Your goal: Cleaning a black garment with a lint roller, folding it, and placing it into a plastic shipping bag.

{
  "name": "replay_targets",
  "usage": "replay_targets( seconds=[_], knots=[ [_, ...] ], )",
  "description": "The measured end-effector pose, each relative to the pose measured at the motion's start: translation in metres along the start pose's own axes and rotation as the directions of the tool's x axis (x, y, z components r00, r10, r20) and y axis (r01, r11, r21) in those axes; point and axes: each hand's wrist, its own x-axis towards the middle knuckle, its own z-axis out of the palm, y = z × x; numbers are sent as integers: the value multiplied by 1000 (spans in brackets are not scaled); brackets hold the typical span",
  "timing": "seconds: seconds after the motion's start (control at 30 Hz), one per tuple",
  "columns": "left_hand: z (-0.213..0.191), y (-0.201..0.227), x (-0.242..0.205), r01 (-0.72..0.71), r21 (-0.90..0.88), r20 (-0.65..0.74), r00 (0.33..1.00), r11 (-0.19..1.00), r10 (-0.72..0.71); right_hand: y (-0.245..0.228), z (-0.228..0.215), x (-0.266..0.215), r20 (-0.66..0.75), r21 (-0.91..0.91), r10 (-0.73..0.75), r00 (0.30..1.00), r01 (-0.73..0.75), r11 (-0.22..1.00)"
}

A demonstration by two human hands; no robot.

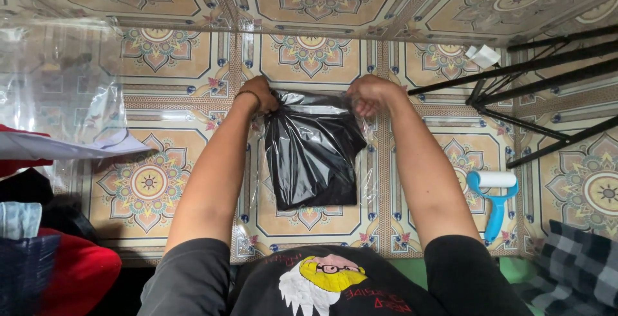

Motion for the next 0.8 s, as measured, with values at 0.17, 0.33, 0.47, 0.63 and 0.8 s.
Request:
replay_targets(
  seconds=[0.17, 0.33, 0.47, 0.63, 0.8],
  knots=[
    [8, -2, 1, 69, -114, 59, 996, 991, -62, -2, 16, 32, 53, -90, 117, 992, -112, 990],
    [-17, 10, -31, 208, -537, 168, 976, 817, -137, -16, 25, 2, 67, -8, 161, 985, -161, 987],
    [-17, 10, -29, 308, -715, 224, 951, 628, -213, -17, 31, -4, 39, 100, 162, 986, -165, 981],
    [-17, 38, -73, 231, -630, 77, 969, 741, -236, -17, 46, -12, -48, 101, 165, 985, -159, 982],
    [22, 24, -42, 37, -564, -308, 917, 825, -252, -24, 55, -54, -240, 191, 75, 968, -28, 981]
  ],
)
